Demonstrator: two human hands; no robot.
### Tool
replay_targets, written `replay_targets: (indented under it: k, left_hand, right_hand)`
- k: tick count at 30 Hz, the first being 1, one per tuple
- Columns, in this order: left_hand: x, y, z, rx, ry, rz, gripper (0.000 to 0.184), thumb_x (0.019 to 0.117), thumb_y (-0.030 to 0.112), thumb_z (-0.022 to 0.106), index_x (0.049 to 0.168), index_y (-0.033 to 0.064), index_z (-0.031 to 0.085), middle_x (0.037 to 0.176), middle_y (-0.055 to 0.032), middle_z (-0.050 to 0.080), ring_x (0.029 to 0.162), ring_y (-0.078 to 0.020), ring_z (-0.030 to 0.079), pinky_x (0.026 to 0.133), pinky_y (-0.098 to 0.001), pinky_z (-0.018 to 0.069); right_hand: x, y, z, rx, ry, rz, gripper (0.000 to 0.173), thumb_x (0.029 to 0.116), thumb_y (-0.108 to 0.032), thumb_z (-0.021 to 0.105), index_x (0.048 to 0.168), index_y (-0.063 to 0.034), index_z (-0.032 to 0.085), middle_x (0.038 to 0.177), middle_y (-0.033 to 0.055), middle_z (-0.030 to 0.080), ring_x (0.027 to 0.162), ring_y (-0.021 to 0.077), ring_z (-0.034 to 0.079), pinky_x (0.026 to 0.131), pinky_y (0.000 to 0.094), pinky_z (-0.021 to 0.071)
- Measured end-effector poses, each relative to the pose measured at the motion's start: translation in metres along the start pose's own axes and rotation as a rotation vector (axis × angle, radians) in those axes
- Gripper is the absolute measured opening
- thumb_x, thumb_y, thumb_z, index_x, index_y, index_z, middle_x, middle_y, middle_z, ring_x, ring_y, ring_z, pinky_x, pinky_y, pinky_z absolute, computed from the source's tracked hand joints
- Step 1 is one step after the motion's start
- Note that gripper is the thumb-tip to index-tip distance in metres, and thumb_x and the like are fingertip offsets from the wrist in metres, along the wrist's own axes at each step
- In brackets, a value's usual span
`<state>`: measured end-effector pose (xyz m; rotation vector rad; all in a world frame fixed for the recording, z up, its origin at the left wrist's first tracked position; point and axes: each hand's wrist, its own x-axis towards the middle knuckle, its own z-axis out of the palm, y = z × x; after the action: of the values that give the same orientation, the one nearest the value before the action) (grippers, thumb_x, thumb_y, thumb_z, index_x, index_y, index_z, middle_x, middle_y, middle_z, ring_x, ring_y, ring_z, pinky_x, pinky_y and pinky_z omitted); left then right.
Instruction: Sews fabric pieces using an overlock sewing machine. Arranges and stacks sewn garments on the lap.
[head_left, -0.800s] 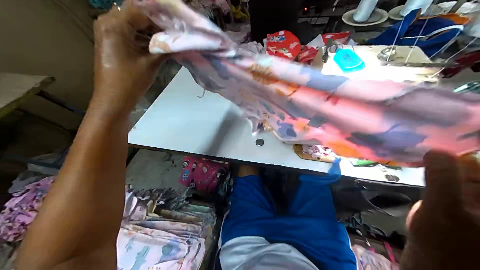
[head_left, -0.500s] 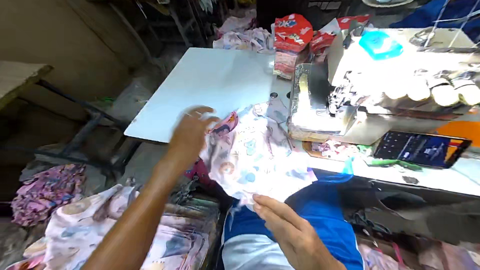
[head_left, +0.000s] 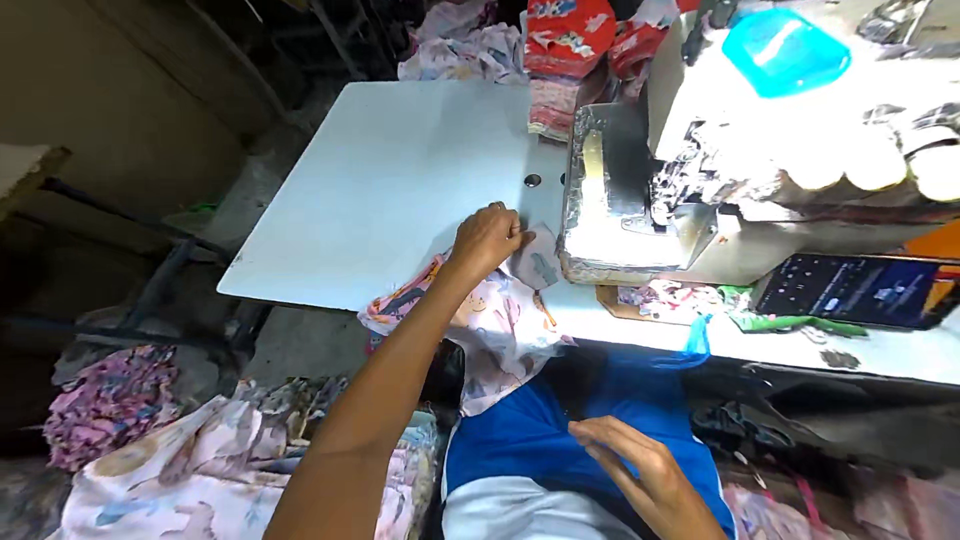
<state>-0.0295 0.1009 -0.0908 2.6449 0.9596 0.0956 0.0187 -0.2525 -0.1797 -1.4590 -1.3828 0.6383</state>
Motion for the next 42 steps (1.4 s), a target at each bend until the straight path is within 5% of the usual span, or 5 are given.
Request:
replay_targets:
  k: [5,12,18,36,42]
  left_hand:
    - [-0.048,0.033,-0.016,-0.063,0.229,0.337,0.017,0.105,0.015,0.053,0.115,0.0038,0.06,0.079,-0.0099,0.065,0.066,-0.0277,0.064,0.06,-0.0454,0.0519]
    - [-0.121,0.11,-0.061,-0.258,0.321,0.848,0.021,0.1013,0.003,0.052,0.103,0.004,0.073,0.109,-0.0097,0.069,0.098,-0.0068,0.065,0.08,-0.0163,0.0516]
    - [-0.092,0.112,-0.051,-0.285,0.391,0.731,0.028,0.1014,0.013,0.061,0.121,-0.0046,0.067,0.127,-0.0139,0.066,0.119,-0.0109,0.061,0.102,-0.022,0.0482]
    - [-0.075,0.102,-0.034,-0.181,0.584,0.832,0.015,0.1017,0.008,0.062,0.111,-0.0031,0.066,0.123,-0.0159,0.066,0.116,-0.0123,0.064,0.096,-0.0204,0.0512]
    - [-0.076,0.098,-0.044,-0.112,0.542,0.911,0.017,0.1017,0.01,0.063,0.111,-0.0028,0.067,0.123,-0.0159,0.067,0.113,-0.0122,0.065,0.094,-0.0195,0.0504]
  right_hand:
    - [0.017,0.003,-0.029,-0.022,0.153,0.022,0.032,0.104,-0.019,0.056,0.128,-0.0007,0.068,0.12,0.0082,0.071,0.11,0.0116,0.069,0.097,0.0279,0.0577]
    - [0.086,-0.023,-0.048,0.44,0.226,-0.016,0.073,0.0858,-0.042,0.079,0.137,0.0045,0.055,0.13,0.0039,0.066,0.12,0.0049,0.061,0.105,0.024,0.0508]
    - [0.119,-0.046,-0.064,0.823,0.524,-0.005,0.012,0.0914,-0.005,0.072,0.101,-0.0121,0.07,0.088,-0.003,0.071,0.081,0.0038,0.068,0.078,0.0229,0.0586]
    - [0.138,-0.053,-0.098,0.563,0.379,-0.008,0.043,0.084,-0.003,0.076,0.125,-0.0089,0.063,0.097,0.0003,0.071,0.084,0.007,0.07,0.072,0.0207,0.0608]
    - [0.131,-0.047,-0.104,0.542,0.347,-0.014,0.021,0.0817,-0.006,0.079,0.096,-0.0102,0.064,0.082,-0.0016,0.069,0.07,0.0039,0.067,0.064,0.0172,0.0568]
